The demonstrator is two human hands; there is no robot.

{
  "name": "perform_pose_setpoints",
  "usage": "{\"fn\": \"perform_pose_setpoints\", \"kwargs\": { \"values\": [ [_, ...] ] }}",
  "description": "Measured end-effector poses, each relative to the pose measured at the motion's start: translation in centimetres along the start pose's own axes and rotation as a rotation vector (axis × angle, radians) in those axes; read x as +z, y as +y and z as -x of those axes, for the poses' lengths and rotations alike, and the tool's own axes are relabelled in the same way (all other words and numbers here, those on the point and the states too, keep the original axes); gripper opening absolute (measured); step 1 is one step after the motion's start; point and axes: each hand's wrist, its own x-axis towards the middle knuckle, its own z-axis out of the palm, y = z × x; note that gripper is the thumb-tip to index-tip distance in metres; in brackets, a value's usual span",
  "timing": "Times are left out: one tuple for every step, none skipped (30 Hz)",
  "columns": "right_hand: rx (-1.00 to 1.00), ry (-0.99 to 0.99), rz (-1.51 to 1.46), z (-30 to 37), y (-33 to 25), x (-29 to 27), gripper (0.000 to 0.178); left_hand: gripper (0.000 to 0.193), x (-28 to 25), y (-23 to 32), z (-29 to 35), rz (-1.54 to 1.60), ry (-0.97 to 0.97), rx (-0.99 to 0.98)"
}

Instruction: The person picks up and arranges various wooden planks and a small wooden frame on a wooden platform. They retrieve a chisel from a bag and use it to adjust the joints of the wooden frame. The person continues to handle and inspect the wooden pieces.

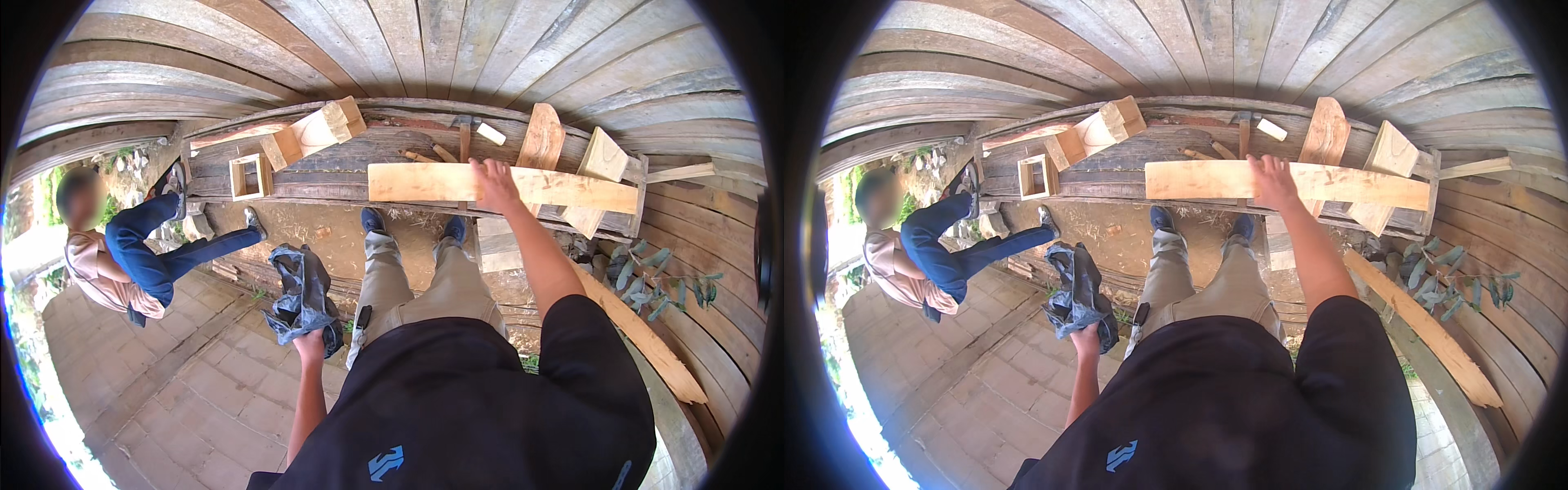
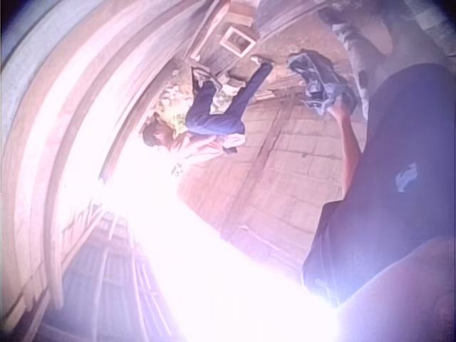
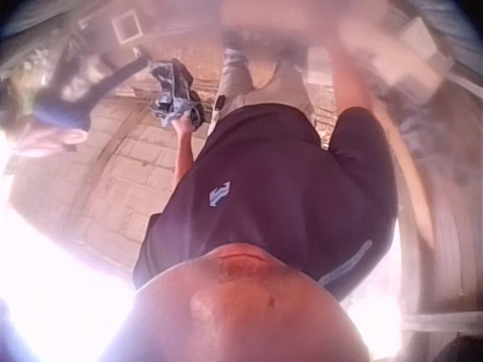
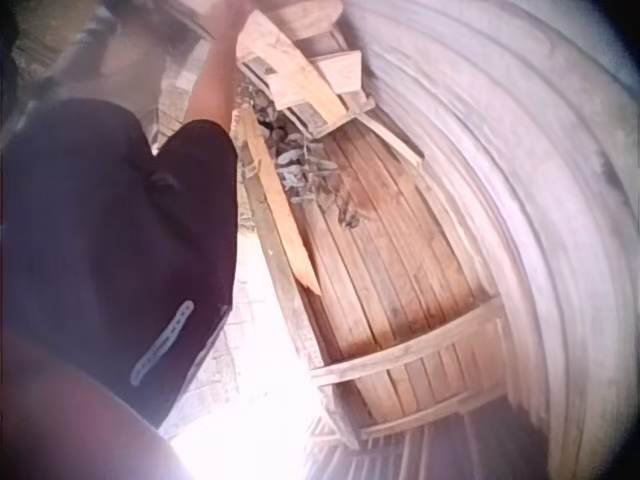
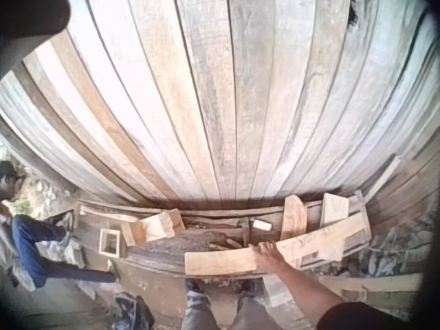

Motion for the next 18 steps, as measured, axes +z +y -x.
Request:
{"fn": "perform_pose_setpoints", "kwargs": {
  "values": [
    [0.001, 0.028, 0.001, 0.0, -0.7, 0.8, 0.102, 0.051, 0.0, 0.3, 0.1, 0.005, 0.005, -0.009],
    [0.001, 0.057, 0.003, 0.1, -1.4, 1.6, 0.102, 0.050, 0.0, 0.5, 0.2, 0.009, 0.009, -0.017],
    [0.000, 0.083, 0.002, 0.1, -2.0, 2.2, 0.102, 0.050, -0.3, 0.1, 0.3, -0.019, 0.020, -0.002],
    [0.012, 0.082, -0.004, -0.1, -2.2, 2.6, 0.103, 0.049, -0.7, -0.5, 0.5, -0.047, 0.030, 0.013],
    [0.004, 0.089, -0.004, -0.2, -2.3, 2.9, 0.103, 0.048, -1.0, -0.9, 0.6, -0.076, 0.040, 0.028],
    [0.002, 0.092, 0.000, -0.2, -2.1, 3.2, 0.104, 0.048, -1.0, -0.5, 1.0, -0.064, 0.044, 0.012],
    [0.000, 0.096, 0.004, -0.2, -1.9, 3.4, 0.104, 0.048, -0.8, 0.4, 1.6, -0.054, 0.048, -0.004],
    [0.016, 0.054, 0.002, -0.3, -1.6, 3.6, 0.105, 0.048, -0.8, 0.9, 1.9, -0.043, 0.051, -0.020],
    [0.033, 0.013, -0.001, -0.4, -1.2, 3.7, 0.106, 0.048, -0.9, 0.7, 1.9, -0.045, 0.048, -0.029],
    [0.051, -0.028, -0.005, -0.2, -0.9, 3.9, 0.107, 0.049, -1.1, 0.5, 2.0, -0.047, 0.044, -0.037],
    [0.063, -0.046, 0.011, -0.1, -0.7, 3.6, 0.108, 0.049, -1.4, 0.2, 2.3, -0.047, 0.050, -0.048],
    [0.081, -0.063, 0.030, 0.2, -0.4, 2.9, 0.109, 0.049, -1.5, -0.1, 2.5, -0.052, 0.051, -0.042],
    [0.100, -0.080, 0.049, 0.5, 0.0, 2.3, 0.110, 0.049, -1.5, -0.4, 2.5, -0.057, 0.051, -0.037],
    [0.145, -0.104, 0.070, 0.8, 0.4, 2.0, 0.113, 0.049, -1.6, -0.6, 2.6, -0.063, 0.051, -0.031],
    [0.187, -0.098, 0.075, 1.3, 1.3, 1.5, 0.114, 0.050, -1.4, -0.7, 2.6, -0.059, 0.052, -0.024],
    [0.221, -0.090, 0.077, 1.7, 2.2, 0.9, 0.114, 0.050, -1.4, -0.7, 2.7, -0.056, 0.061, -0.019],
    [0.254, -0.084, 0.078, 2.1, 3.0, 0.8, 0.115, 0.050, -1.4, -0.7, 2.7, -0.054, 0.071, -0.013],
    [0.275, -0.093, 0.060, 2.5, 4.1, 0.9, 0.113, 0.051, -1.4, -0.4, 2.5, -0.048, 0.046, -0.041]
  ]
}}
